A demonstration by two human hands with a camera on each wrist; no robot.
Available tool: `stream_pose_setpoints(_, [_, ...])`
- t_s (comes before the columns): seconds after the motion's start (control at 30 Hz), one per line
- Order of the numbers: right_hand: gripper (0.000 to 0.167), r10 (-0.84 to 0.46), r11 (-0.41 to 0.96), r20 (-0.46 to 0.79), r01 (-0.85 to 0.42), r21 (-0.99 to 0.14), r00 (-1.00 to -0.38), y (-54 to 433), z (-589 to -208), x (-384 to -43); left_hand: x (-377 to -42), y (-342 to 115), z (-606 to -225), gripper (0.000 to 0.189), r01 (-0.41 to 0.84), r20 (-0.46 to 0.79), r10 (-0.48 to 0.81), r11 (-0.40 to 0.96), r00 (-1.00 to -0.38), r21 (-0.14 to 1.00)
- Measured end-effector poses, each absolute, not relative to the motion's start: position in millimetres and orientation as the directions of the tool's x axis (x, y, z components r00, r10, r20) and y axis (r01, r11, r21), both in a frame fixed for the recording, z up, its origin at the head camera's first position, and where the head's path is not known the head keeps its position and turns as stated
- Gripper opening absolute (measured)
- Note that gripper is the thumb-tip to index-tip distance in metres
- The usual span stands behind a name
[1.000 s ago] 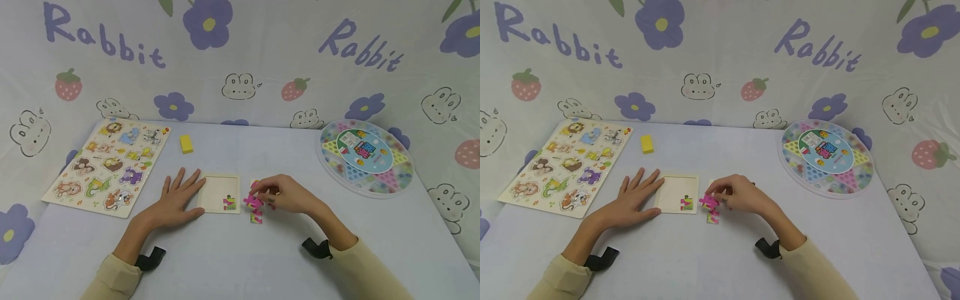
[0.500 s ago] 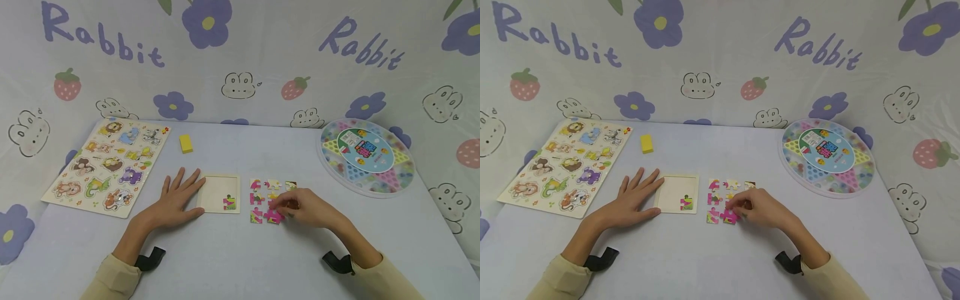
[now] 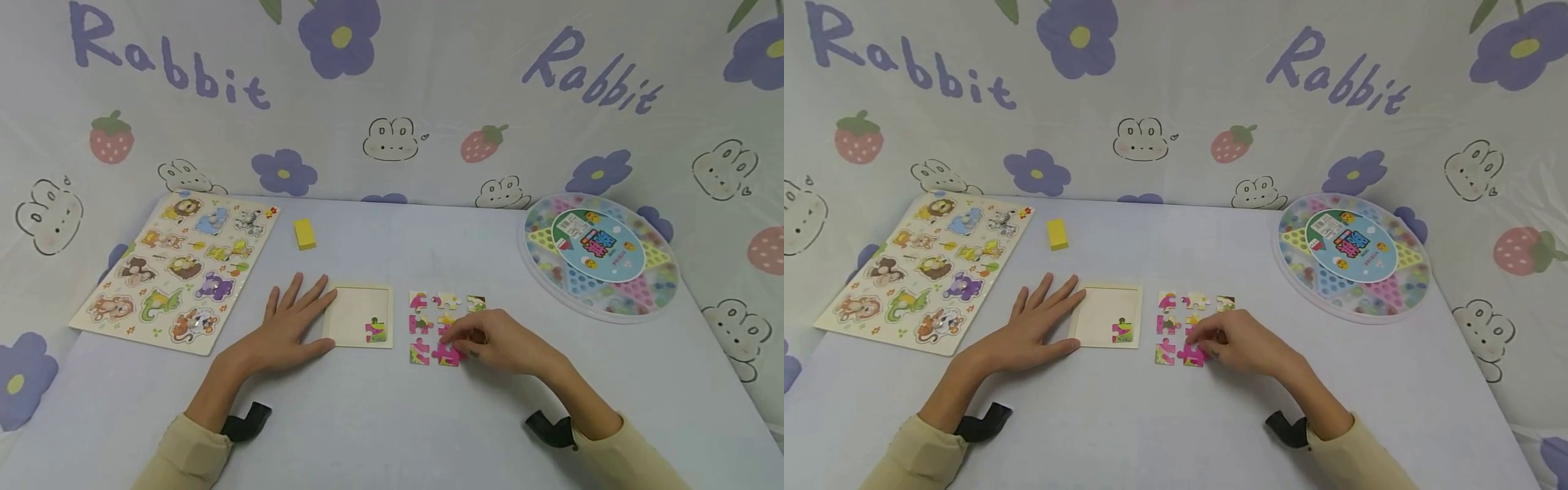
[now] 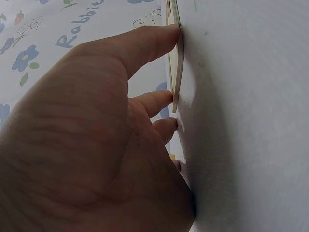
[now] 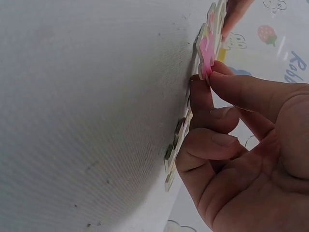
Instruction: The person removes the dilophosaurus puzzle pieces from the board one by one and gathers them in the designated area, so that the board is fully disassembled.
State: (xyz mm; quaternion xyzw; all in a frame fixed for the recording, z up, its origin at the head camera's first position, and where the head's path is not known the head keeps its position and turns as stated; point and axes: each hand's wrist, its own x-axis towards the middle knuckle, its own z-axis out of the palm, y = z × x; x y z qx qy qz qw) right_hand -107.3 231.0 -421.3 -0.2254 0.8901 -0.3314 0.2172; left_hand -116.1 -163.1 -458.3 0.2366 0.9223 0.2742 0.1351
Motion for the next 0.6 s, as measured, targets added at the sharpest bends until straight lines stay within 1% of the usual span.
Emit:
stream_pose_setpoints(0.3, [0.017, -0.552, 0.677, -0.221, -0.277, -0.682, -0.804, 232.3, -419.5, -105.6, -115.8, -162.6, -458.4, 0.082, 0.360, -0.122, 0.510, 0.738, -0.852, 0.571])
stream_pose_setpoints(0.6, [0.019, -0.550, 0.680, -0.190, -0.305, -0.666, -0.813, 231.3, -415.3, -106.8, -115.1, -161.7, -457.2, 0.081, 0.353, -0.127, 0.507, 0.739, -0.853, 0.574])
